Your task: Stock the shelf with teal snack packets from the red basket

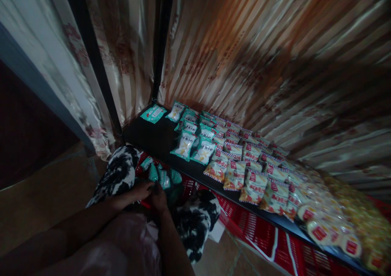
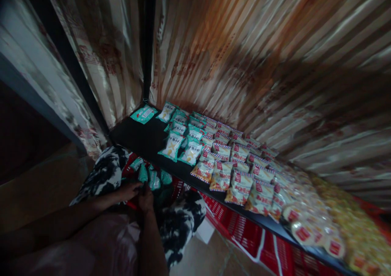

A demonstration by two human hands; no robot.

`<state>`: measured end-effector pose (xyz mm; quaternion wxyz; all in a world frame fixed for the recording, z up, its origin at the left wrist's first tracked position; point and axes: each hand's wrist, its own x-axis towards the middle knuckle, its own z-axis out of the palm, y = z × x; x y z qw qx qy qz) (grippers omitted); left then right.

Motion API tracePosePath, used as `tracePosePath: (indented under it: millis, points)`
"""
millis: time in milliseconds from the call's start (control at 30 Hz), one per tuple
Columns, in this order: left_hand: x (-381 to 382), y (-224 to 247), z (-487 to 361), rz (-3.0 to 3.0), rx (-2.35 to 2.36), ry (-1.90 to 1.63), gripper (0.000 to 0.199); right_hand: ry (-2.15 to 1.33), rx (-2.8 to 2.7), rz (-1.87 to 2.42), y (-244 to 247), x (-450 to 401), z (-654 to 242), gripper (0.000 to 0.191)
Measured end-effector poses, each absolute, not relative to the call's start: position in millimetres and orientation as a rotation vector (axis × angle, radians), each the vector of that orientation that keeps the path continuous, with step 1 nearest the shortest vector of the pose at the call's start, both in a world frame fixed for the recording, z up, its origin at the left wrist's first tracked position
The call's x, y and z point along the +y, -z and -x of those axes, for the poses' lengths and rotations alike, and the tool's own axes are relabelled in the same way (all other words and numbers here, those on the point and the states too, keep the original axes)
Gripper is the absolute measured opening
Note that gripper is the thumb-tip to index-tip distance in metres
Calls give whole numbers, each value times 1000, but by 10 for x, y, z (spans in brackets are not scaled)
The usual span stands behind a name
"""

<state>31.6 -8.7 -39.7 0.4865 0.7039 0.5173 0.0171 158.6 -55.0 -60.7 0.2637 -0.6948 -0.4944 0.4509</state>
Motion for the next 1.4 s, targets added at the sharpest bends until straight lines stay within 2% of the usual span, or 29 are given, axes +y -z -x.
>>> tracePosePath:
  millis: [267,633,1000,1400]
  points:
    - [-63,440,-320,-1621,1193,-166,48,-1180,-1146,1813,654,-492,-1609,33]
    - [-52,466,-348,-1453,1075,-268,49,-945,-1121,1892,817,-444,-1666,11]
    - [-40,322,-368,-1598,1211,-328,43,-737,-1271,1885,592,-449,-1672,21]
    - [-131,9,-339,-2051,1266,-357,45,-771,-1555,1765,5,-363,-1892,22]
